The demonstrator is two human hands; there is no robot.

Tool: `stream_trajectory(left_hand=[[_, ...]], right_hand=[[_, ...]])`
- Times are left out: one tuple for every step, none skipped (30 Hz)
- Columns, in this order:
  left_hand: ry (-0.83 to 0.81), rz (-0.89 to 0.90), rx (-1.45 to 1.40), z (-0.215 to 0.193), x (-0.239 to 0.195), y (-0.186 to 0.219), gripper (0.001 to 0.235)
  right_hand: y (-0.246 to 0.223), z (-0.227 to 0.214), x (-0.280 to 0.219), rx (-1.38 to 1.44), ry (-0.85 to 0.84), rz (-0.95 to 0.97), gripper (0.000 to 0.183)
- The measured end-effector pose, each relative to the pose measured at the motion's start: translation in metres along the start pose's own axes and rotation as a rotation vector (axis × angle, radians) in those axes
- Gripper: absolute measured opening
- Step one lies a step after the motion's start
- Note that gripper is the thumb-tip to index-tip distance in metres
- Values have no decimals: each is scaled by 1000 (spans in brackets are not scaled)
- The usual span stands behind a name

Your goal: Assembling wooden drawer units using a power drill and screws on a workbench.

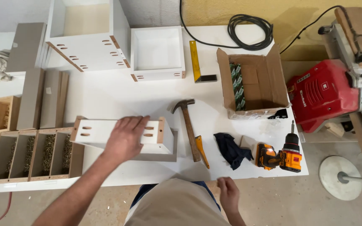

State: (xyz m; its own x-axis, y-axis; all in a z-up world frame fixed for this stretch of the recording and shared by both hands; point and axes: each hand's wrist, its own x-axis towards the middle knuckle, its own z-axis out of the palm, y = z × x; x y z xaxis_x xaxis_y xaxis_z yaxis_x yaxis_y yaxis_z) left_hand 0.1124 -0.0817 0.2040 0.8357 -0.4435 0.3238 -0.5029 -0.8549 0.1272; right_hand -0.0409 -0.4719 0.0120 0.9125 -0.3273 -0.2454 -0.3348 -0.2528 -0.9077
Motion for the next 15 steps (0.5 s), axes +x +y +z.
stream_trajectory(left_hand=[[8, 3, -1, -20, 9, -12, 84], [-54, 21, -106, -42, 18, -24, 83], [-111, 34, -205, -65, 25, -37, 82], [-99, 30, -199, -84, 34, -51, 82], [-164, 13, -352, -102, 41, -64, 83], [-228, -2, -505, -122, 49, -77, 86], [-215, -5, -502, -134, 58, -81, 86], [-263, 30, -559, -147, 68, -85, 83], [-309, 71, -614, -160, 79, -88, 81], [-294, 74, -610, -168, 88, -87, 81], [-345, 137, -627, -176, 98, -86, 79], [-395, 201, -642, -184, 107, -85, 77], [-383, 198, -642, -191, 114, -82, 77], [-442, 268, -626, -197, 122, -79, 75], [-505, 341, -613, -202, 131, -75, 73]], right_hand=[[-25, 8, 11, -1, 5, -6, 25], [-50, 16, 22, -70, -101, -345, 21], [-77, 26, 35, -138, -213, -692, 22], [-100, 36, 58, -138, -216, -705, 22], [-123, 46, 81, -271, -127, -1051, 21], [-146, 57, 102, -405, -27, -1395, 30], [-200, 55, 98, -406, -29, -1407, 30], [-253, 53, 92, -453, -36, -1624, 31], [-307, 50, 86, -502, -39, -1843, 32], [-337, 52, 77, -506, -35, -1857, 32], [-368, 55, 67, -647, -57, -2074, 49], [-399, 59, 57, -793, -78, -2288, 69], [-415, 64, 45, -796, -82, -2300, 69], [-431, 70, 34, -820, -228, -2427, 75], [-446, 75, 22, -845, -386, -2540, 82]])
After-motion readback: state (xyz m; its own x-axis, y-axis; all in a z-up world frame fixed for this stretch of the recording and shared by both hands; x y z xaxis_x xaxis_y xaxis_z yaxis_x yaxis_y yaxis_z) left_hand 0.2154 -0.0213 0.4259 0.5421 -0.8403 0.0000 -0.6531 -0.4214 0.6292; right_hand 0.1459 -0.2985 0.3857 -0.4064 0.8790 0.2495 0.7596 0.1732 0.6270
